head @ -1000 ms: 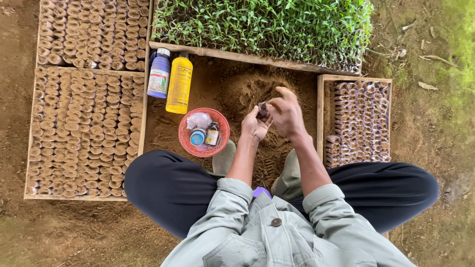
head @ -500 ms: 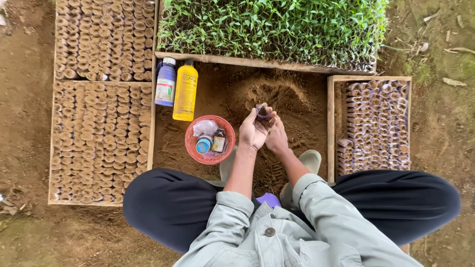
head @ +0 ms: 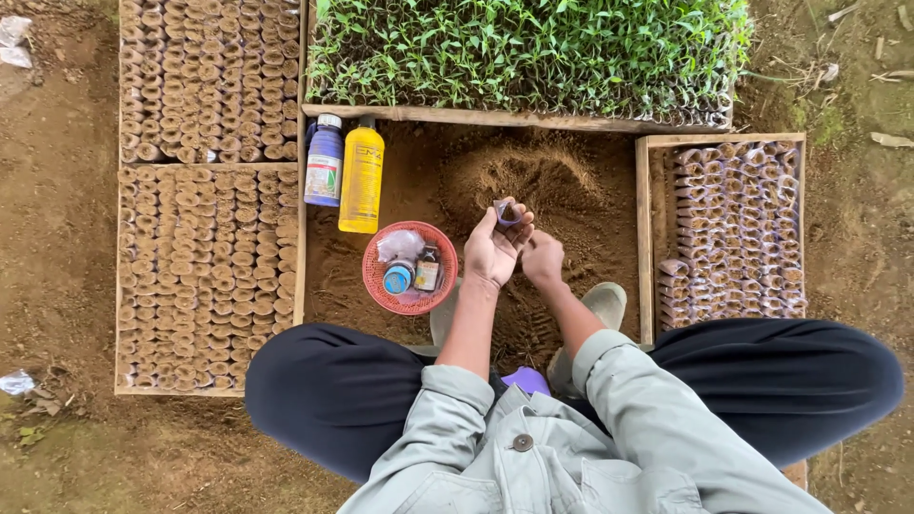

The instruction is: The person sits cross-legged on the ground and fills small plastic seedling pots with soil from a wooden tray. They use their hands to scoop soil, pack it into the pots, and place the filled pots into a tray. The person also handles small containers and bottles placed in a red basket nearby.

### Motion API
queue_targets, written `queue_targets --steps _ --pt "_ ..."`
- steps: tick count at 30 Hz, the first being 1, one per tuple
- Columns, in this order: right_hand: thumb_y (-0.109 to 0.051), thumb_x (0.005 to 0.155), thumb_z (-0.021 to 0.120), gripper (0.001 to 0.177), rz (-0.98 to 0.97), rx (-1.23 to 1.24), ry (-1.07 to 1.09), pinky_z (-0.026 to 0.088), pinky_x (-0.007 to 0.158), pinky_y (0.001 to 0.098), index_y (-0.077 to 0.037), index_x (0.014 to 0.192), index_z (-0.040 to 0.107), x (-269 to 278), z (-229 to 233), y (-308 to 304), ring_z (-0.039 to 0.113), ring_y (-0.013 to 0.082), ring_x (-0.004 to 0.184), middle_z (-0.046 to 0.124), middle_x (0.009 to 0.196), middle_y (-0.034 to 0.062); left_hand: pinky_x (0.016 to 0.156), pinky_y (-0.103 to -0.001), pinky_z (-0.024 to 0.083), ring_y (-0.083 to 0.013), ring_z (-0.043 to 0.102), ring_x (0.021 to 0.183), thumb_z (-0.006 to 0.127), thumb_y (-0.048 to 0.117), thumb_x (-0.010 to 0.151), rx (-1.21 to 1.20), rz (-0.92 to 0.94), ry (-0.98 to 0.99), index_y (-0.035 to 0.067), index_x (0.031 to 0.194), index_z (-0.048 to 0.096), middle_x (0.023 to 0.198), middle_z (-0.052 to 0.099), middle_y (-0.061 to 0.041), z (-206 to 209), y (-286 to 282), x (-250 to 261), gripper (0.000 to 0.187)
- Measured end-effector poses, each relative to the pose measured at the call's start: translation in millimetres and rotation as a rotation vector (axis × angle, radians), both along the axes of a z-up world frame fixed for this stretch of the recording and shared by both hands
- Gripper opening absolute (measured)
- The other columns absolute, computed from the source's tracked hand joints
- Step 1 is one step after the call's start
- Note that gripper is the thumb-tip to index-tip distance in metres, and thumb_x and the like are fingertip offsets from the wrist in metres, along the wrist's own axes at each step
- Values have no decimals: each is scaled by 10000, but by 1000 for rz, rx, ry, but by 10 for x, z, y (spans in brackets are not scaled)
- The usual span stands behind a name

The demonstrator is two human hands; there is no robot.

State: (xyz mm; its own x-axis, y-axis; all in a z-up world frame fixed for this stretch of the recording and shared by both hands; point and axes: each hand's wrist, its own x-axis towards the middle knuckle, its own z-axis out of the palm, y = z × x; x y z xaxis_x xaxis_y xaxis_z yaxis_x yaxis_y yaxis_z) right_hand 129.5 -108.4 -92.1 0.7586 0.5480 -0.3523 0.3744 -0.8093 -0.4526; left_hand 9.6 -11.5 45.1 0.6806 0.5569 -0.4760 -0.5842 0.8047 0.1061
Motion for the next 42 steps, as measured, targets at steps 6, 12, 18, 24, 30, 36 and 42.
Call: queue_targets --steps 6,12,18,24,30,36,42 --pt "-76 896 758 89 -614 628 931 623 594 209 -44 979 748 284 918 -96 730 169 685 753 830 140 966 -470 612 -352 748 1045 466 352 1100 -10 -7 16 80 1244 698 1162 752 -181 -107 -23 83 385" --pt "24 918 690 104 -448 747 841 663 662 233 16 1017 721 380 1946 25 761 207 775 748 918 174 955 -480 615 -362 740 1070 456 326 1103 10 -12 31 85 1256 686 1172 749 -184 -115 -66 143 367" --pt "46 919 660 152 -200 731 754 672 681 286 45 1059 721 210 2658 275 765 214 753 723 921 176 979 -481 604 -341 747 1059 467 325 1098 24 -16 18 99 1228 701 1173 751 -174 -153 -93 224 351" --pt "58 894 648 198 -34 625 615 661 669 315 21 1054 759 205 2458 430 757 225 752 711 861 160 997 -501 601 -335 750 1024 500 309 1092 23 2 1 93 1224 704 1151 753 -171 -232 -108 260 325" --pt "64 886 604 240 47 541 492 641 644 287 -4 1048 766 87 2687 453 752 210 746 694 814 138 1011 -513 594 -339 754 998 537 311 1077 -2 14 -16 103 1171 734 1109 762 -179 -188 -110 268 301" --pt "37 871 625 246 108 442 341 635 597 299 -87 991 801 113 2645 510 757 204 708 714 747 134 997 -524 595 -334 762 970 521 300 1083 1 16 -8 111 1158 734 1082 768 -175 -192 -120 297 295" --pt "14 850 639 245 193 300 285 597 659 354 -76 1015 795 58 2758 553 768 256 784 742 797 197 997 -523 594 -324 757 951 519 288 1088 -3 23 7 95 1158 730 1085 760 -183 -141 -120 299 294"
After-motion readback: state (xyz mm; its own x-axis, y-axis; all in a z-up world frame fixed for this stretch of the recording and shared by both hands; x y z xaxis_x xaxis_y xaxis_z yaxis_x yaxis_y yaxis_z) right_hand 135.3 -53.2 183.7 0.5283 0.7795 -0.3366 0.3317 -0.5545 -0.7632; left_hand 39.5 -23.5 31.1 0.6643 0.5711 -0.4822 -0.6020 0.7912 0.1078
